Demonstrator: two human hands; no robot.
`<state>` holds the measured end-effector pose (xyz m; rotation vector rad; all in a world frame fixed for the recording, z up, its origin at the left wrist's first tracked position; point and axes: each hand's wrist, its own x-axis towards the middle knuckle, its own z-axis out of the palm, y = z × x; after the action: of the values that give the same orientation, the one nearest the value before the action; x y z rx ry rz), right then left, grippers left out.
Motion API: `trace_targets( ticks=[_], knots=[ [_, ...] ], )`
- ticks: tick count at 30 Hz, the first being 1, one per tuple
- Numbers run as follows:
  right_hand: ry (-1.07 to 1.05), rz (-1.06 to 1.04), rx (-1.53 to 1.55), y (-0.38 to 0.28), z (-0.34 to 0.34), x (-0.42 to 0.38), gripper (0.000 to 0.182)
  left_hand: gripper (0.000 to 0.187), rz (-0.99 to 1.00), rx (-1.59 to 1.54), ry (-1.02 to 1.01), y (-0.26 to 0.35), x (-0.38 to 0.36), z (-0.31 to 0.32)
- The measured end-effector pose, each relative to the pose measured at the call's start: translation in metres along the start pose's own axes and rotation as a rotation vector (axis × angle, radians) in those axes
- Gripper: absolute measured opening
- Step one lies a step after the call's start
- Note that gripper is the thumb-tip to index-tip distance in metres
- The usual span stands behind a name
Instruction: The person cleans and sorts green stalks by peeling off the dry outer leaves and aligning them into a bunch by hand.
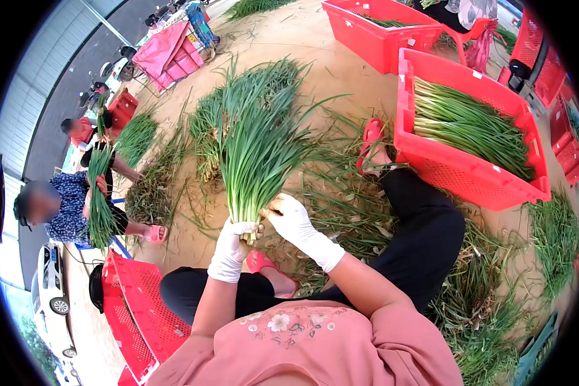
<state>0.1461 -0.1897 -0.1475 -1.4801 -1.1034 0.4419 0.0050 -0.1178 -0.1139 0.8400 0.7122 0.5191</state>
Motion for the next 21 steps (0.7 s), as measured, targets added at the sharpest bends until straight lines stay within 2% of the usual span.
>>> trace_targets(
  ticks=[1,2,4,5,6,8,10,11,12,13,14,15,16,17,18,19,20,21],
  knots=[
    [0.039,-0.086,-0.046,-0.001,-0.002,-0.001,0.014,0.038,-0.002,-0.054,-0.014,-0.003,0.003,0.001],
    [0.041,-0.084,-0.050,-0.004,-0.005,-0.003,0.014,0.040,0.000,-0.106,-0.029,-0.005,0.006,0.001],
    [0.101,-0.489,-0.142,-0.026,-0.014,-0.011,0.014,0.038,-0.006,-0.129,0.000,-0.012,0.012,-0.005],
    [0.068,-0.483,-0.029,-0.031,-0.015,-0.019,0.016,0.037,-0.059,-0.157,0.007,-0.011,0.013,-0.007],
    [-0.265,-0.357,0.007,-0.032,-0.031,-0.027,0.015,0.036,-0.111,-0.187,0.013,-0.012,0.016,-0.011],
    [-0.652,0.202,0.326,-0.011,-0.046,-0.039,0.011,0.035,-0.156,-0.220,-0.001,-0.015,0.023,-0.025],
    [-1.195,0.483,0.329,0.019,-0.065,-0.039,0.017,0.034,-0.135,-0.154,-0.031,-0.002,0.015,-0.018],
    [-1.278,0.398,-0.308,0.040,-0.059,-0.049,0.023,0.034,-0.136,-0.152,-0.029,0.001,0.009,-0.018],
    [-1.274,0.282,-0.951,0.036,-0.054,-0.051,0.030,0.035,-0.096,-0.050,-0.016,0.005,0.006,-0.016],
    [-0.966,0.262,-1.193,0.033,-0.051,-0.048,0.051,0.037,-0.054,0.055,-0.008,0.010,0.004,-0.015],
    [-0.884,0.457,-0.747,0.032,-0.050,-0.035,0.048,0.039,-0.005,0.156,-0.004,0.017,0.003,-0.011],
    [-0.770,0.473,-0.233,0.036,-0.037,-0.027,0.062,0.058,-0.058,0.320,0.005,0.024,-0.002,-0.006],
    [-0.729,0.574,0.515,0.006,-0.033,-0.019,0.076,0.058,-0.058,0.325,0.001,0.028,-0.012,0.009],
    [-0.730,0.715,0.906,0.019,-0.010,-0.013,0.082,0.069,0.008,0.466,0.010,0.030,-0.022,0.027],
    [-0.696,0.640,1.137,-0.007,-0.010,0.000,0.082,0.081,0.082,0.604,0.017,0.030,-0.026,0.037],
    [-0.632,0.617,1.333,-0.009,0.002,0.009,0.083,0.093,0.209,0.933,0.038,0.023,-0.022,0.031],
    [-0.523,0.687,1.474,-0.011,0.006,0.012,0.077,0.092,0.345,1.244,0.106,0.016,-0.022,0.026],
    [-0.413,0.677,1.568,-0.015,0.008,0.014,0.074,0.093,0.343,1.505,0.155,0.017,-0.030,0.037]
  ],
)
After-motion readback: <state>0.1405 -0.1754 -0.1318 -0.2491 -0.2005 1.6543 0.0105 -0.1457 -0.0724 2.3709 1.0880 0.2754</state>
